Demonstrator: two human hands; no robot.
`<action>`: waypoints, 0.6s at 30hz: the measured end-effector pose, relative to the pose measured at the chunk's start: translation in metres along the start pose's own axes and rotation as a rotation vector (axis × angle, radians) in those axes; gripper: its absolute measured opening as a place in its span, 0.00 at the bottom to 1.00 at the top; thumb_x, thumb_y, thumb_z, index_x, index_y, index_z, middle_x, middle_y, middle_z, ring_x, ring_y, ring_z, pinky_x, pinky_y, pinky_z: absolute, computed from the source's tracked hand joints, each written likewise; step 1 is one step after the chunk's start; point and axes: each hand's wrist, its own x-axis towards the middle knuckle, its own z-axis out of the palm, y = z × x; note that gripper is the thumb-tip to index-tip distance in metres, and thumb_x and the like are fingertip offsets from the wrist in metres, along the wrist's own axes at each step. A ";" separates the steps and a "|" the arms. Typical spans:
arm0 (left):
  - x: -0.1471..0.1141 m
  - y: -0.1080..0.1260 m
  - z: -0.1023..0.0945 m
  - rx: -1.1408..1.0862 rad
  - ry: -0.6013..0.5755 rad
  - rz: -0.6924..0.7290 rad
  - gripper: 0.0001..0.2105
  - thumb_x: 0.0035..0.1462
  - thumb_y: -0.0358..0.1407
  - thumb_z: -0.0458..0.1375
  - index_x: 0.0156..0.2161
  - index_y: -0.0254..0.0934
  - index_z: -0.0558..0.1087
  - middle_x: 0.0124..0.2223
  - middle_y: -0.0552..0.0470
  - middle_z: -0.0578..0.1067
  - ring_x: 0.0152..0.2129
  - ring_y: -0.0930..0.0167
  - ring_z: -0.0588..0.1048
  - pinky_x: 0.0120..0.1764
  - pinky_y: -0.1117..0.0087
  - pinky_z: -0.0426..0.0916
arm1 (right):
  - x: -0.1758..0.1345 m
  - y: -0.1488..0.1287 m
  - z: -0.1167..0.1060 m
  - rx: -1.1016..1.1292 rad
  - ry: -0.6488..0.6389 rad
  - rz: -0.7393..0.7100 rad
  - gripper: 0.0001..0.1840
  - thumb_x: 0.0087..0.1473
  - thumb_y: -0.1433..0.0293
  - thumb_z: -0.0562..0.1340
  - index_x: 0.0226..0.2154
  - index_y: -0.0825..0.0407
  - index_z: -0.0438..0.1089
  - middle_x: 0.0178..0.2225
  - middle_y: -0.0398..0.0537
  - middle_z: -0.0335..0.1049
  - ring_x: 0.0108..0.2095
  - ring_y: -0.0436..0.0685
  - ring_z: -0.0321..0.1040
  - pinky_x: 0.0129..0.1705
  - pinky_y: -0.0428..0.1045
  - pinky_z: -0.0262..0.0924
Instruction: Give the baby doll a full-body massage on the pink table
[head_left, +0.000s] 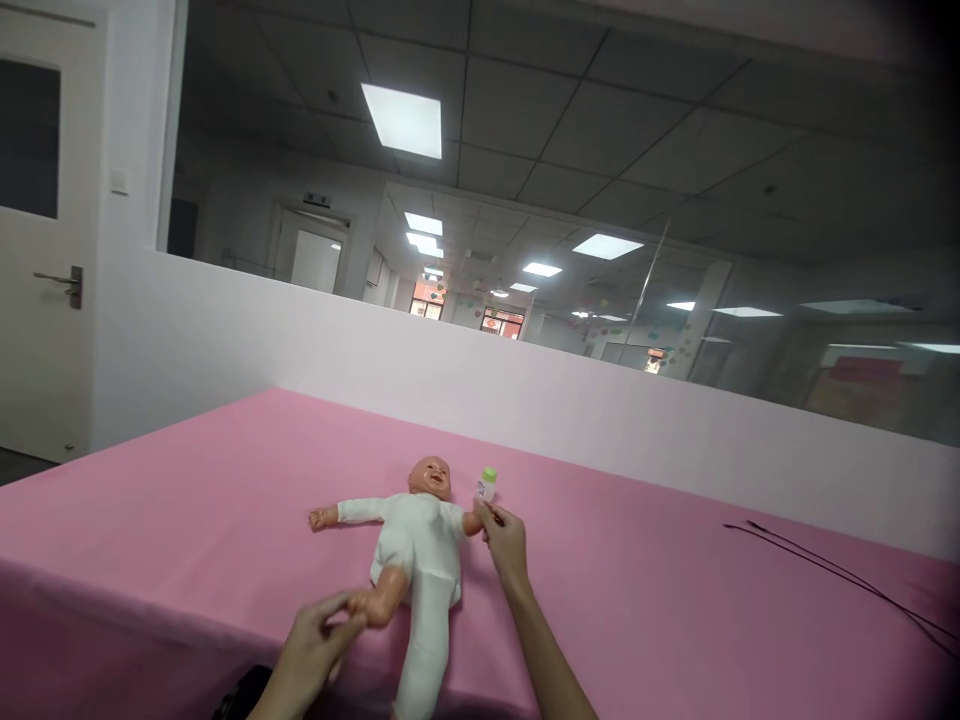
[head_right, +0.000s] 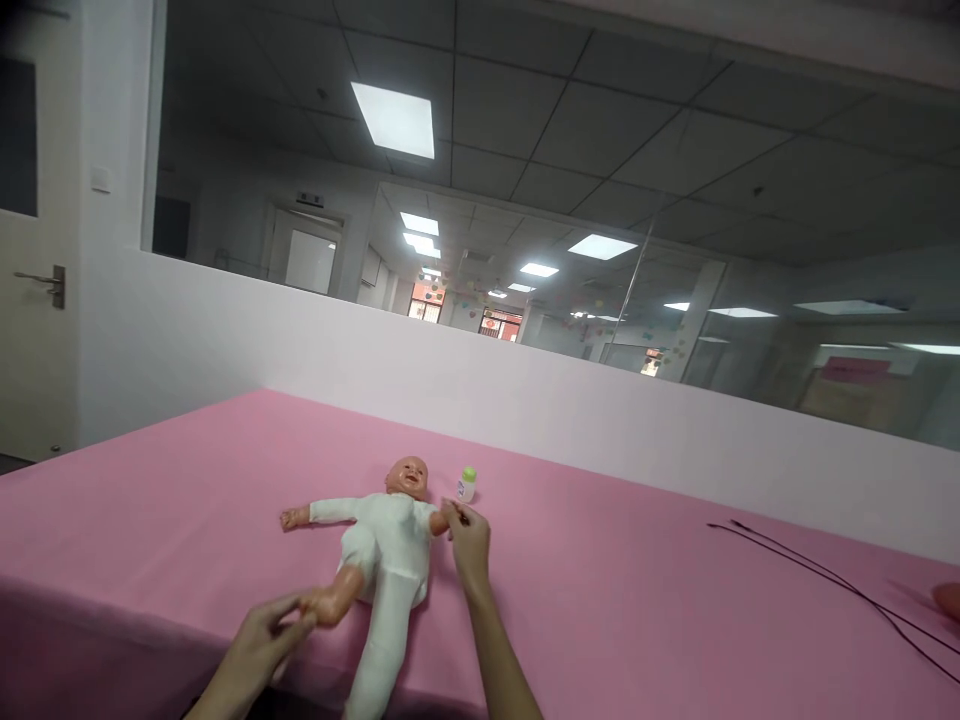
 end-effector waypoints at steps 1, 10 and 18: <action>0.014 0.007 0.006 -0.024 0.037 0.023 0.37 0.45 0.64 0.64 0.45 0.31 0.81 0.16 0.60 0.61 0.14 0.78 0.53 0.19 0.75 0.49 | -0.005 -0.007 0.011 -0.028 -0.085 -0.054 0.26 0.54 0.48 0.63 0.25 0.54 0.76 0.20 0.44 0.69 0.20 0.52 0.58 0.24 0.47 0.52; 0.066 0.046 0.024 -0.065 0.106 0.087 0.31 0.47 0.59 0.64 0.37 0.27 0.81 0.17 0.57 0.65 0.12 0.76 0.59 0.19 0.73 0.53 | -0.015 0.009 0.028 -0.136 -0.097 0.007 0.25 0.51 0.48 0.63 0.19 0.52 0.74 0.18 0.44 0.69 0.21 0.54 0.62 0.27 0.48 0.56; -0.055 -0.038 0.006 0.368 -0.030 0.236 0.20 0.52 0.57 0.64 0.41 0.46 0.85 0.29 0.52 0.75 0.26 0.69 0.74 0.33 0.74 0.70 | 0.000 0.066 -0.049 -0.236 0.318 0.266 0.27 0.40 0.43 0.61 0.12 0.50 0.67 0.14 0.50 0.66 0.19 0.58 0.61 0.21 0.50 0.53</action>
